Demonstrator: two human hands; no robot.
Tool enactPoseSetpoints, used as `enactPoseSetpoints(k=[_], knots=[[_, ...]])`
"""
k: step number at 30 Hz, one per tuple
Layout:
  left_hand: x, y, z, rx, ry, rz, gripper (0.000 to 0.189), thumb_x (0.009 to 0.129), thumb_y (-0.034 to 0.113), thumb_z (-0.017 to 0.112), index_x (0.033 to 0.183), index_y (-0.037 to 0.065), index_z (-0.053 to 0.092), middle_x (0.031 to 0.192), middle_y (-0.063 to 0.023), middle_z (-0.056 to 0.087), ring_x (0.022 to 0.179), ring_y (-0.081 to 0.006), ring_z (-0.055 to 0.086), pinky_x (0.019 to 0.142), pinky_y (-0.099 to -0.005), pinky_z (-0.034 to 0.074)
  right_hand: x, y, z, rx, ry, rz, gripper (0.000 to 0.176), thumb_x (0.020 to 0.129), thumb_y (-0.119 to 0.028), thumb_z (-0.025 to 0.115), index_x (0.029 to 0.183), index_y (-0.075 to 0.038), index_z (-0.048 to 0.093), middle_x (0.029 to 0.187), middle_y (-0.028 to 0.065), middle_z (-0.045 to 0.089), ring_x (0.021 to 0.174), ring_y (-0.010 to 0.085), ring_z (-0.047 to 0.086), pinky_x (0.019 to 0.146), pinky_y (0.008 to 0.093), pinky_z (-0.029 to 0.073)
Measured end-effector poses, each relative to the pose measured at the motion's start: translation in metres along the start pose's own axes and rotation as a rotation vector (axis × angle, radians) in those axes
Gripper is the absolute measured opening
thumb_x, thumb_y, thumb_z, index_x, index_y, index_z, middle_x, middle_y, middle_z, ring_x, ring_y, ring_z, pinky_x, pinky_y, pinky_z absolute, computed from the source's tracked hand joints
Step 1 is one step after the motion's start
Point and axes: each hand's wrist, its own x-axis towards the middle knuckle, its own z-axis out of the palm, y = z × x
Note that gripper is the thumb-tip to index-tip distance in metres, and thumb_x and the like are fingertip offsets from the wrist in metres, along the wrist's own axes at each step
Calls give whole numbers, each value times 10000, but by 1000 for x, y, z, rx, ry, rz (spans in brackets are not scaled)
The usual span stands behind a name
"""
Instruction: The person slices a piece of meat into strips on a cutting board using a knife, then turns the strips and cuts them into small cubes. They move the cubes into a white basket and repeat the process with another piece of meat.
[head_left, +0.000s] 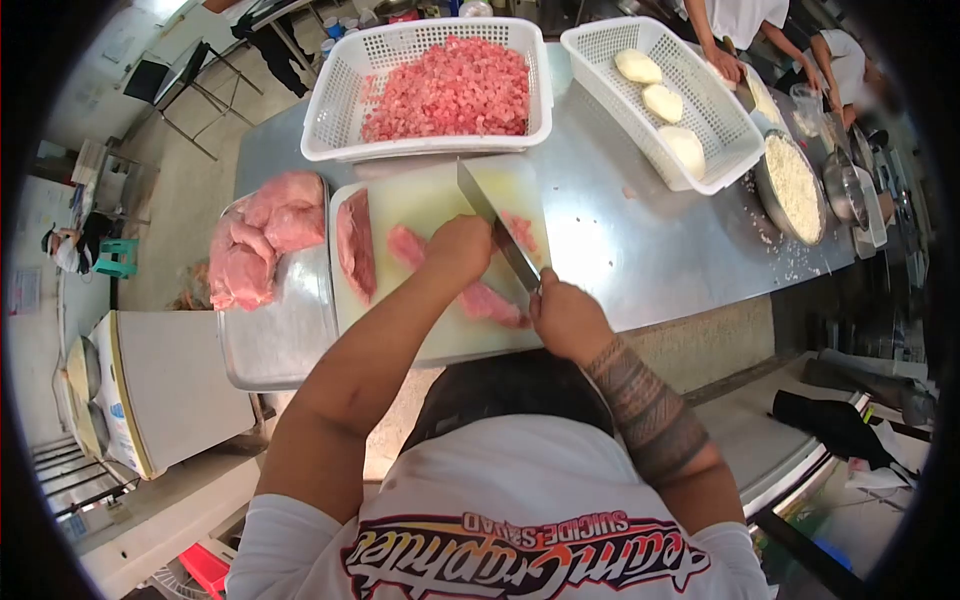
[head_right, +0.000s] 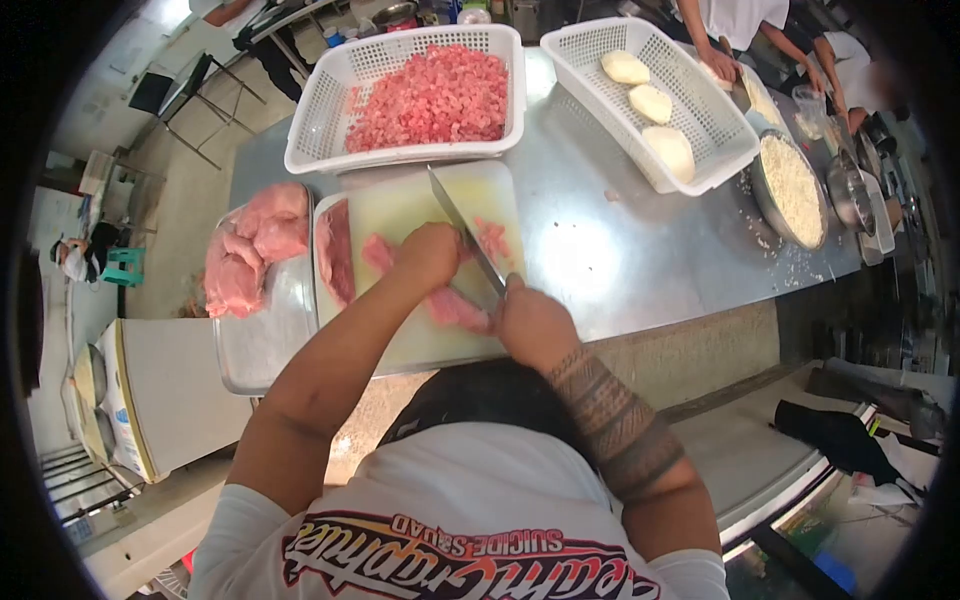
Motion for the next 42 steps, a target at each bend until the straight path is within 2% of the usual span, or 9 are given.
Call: enactPoseSetpoints(k=[5, 9, 16, 19, 26, 29, 35, 38, 42], knots=[[0, -7, 1, 7, -16, -12, 192, 920, 210, 696, 955, 52, 800, 986, -236, 756, 973, -433, 732, 854, -526, 582, -35, -27, -41, -21, -68, 26, 254, 1034, -226, 549, 1090, 21, 534, 829, 234, 724, 812, 454, 729, 765, 556, 574], [-6, 4, -8, -5, -17, -46, 205, 908, 238, 723, 950, 54, 801, 1000, -233, 759, 982, -427, 734, 856, -533, 581, -14, -7, 15, -18, -21, 33, 268, 1017, -230, 571, 1104, 21, 532, 832, 228, 726, 807, 446, 733, 741, 557, 580], [-5, -1, -5, 53, 42, -31, 204, 889, 240, 737, 930, 52, 804, 975, -219, 766, 951, -421, 748, 830, -523, 598, -20, -30, -37, 1, -96, 21, 311, 1021, -257, 578, 1101, 42, 548, 840, 246, 724, 848, 435, 741, 750, 550, 581], [-6, 2, -6, 33, 32, -46, 198, 886, 221, 729, 908, 37, 800, 949, -218, 767, 927, -421, 753, 818, -516, 604, -7, -15, 0, 56, -76, 31, 320, 1028, -262, 574, 1105, 47, 545, 880, 259, 728, 882, 445, 736, 788, 553, 575], [-10, 11, -17, 112, -25, -75, 174, 889, 114, 664, 940, 15, 798, 1003, -217, 777, 970, -384, 766, 839, -487, 617, -4, -18, -25, 76, -104, -10, 334, 1035, -264, 568, 1132, 55, 545, 904, 283, 722, 888, 466, 723, 813, 567, 564], [4, -6, 9, 112, 17, -81, 207, 893, 197, 674, 902, 34, 800, 948, -221, 768, 934, -411, 758, 812, -522, 607, -1, -2, 7, 138, -65, 4, 315, 1026, -244, 572, 1114, 59, 547, 886, 295, 713, 884, 476, 717, 808, 570, 560], [2, -4, 0, 120, -39, -43, 172, 883, 173, 693, 901, 33, 792, 969, -210, 772, 970, -396, 752, 829, -517, 603, 19, -11, -4, 162, -71, 46, 285, 1015, -226, 578, 1088, 48, 554, 869, 293, 708, 892, 479, 709, 799, 571, 556], [2, -6, -8, 164, -108, -20, 282, 875, 140, 707, 1130, 24, 746, 1057, -227, 750, 1059, -394, 731, 875, -499, 599, 4, 0, -15, 139, -59, -13, 298, 1010, -234, 590, 1145, 31, 569, 906, 268, 723, 903, 467, 715, 813, 570, 559], [0, -1, -11, 125, -58, -105, 573, 873, 76, 707, 1412, -13, 535, 1320, -288, 600, 1197, -424, 672, 967, -481, 582, -21, 21, -54, 174, 59, -52, 269, 989, -197, 611, 1124, 36, 602, 901, 274, 714, 890, 475, 700, 792, 557, 550]])
